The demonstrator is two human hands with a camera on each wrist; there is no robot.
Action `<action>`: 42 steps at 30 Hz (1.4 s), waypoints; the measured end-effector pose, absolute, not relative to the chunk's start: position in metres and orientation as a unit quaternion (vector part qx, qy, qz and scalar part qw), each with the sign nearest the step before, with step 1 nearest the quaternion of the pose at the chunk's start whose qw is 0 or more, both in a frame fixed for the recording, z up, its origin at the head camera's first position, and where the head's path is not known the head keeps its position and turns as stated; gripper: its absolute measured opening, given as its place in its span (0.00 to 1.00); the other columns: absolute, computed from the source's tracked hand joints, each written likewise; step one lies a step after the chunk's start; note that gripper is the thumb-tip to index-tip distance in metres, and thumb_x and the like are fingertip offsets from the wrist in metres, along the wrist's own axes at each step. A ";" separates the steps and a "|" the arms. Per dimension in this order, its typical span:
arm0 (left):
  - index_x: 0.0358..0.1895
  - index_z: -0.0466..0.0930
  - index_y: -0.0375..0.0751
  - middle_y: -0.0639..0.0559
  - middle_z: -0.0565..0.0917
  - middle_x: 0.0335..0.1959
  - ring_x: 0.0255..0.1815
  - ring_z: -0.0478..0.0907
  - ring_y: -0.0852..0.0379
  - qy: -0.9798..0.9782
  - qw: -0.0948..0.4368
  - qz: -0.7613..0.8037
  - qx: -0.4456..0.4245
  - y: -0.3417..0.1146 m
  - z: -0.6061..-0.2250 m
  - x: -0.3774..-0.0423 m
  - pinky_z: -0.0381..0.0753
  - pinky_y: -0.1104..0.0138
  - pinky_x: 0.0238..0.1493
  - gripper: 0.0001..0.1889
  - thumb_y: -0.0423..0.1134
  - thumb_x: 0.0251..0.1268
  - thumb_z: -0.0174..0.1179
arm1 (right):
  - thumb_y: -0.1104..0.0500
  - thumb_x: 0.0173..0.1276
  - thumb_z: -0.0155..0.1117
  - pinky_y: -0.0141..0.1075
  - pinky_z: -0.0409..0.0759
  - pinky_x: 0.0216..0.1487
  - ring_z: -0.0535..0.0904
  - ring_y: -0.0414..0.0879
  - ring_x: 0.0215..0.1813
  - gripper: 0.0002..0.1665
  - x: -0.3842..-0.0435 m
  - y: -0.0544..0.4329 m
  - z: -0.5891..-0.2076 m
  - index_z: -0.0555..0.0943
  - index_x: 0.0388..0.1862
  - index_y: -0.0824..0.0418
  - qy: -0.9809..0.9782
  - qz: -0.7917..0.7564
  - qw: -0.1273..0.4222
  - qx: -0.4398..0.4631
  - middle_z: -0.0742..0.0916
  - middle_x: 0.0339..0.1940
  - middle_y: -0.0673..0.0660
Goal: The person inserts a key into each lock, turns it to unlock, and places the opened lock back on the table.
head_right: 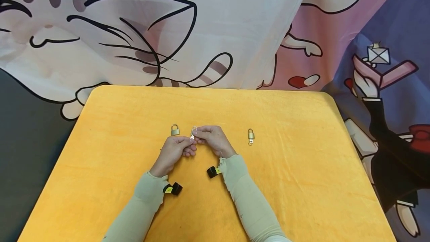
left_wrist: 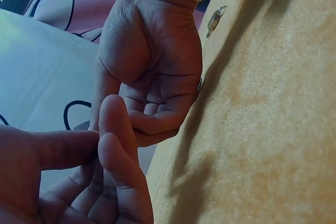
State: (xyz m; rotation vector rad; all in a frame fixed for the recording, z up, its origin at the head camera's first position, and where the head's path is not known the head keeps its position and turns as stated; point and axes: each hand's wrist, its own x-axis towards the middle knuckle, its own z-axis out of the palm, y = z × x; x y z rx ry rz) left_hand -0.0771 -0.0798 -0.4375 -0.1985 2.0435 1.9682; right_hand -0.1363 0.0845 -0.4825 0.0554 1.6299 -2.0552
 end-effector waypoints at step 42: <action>0.35 0.90 0.32 0.48 0.87 0.23 0.22 0.85 0.53 0.759 0.085 0.641 -0.079 -0.080 -0.472 -0.084 0.83 0.61 0.28 0.13 0.37 0.72 0.60 | 0.68 0.68 0.67 0.30 0.78 0.33 0.78 0.41 0.29 0.12 -0.135 0.083 -0.483 0.83 0.46 0.77 0.637 -0.733 0.238 0.010 0.89 0.32 0.53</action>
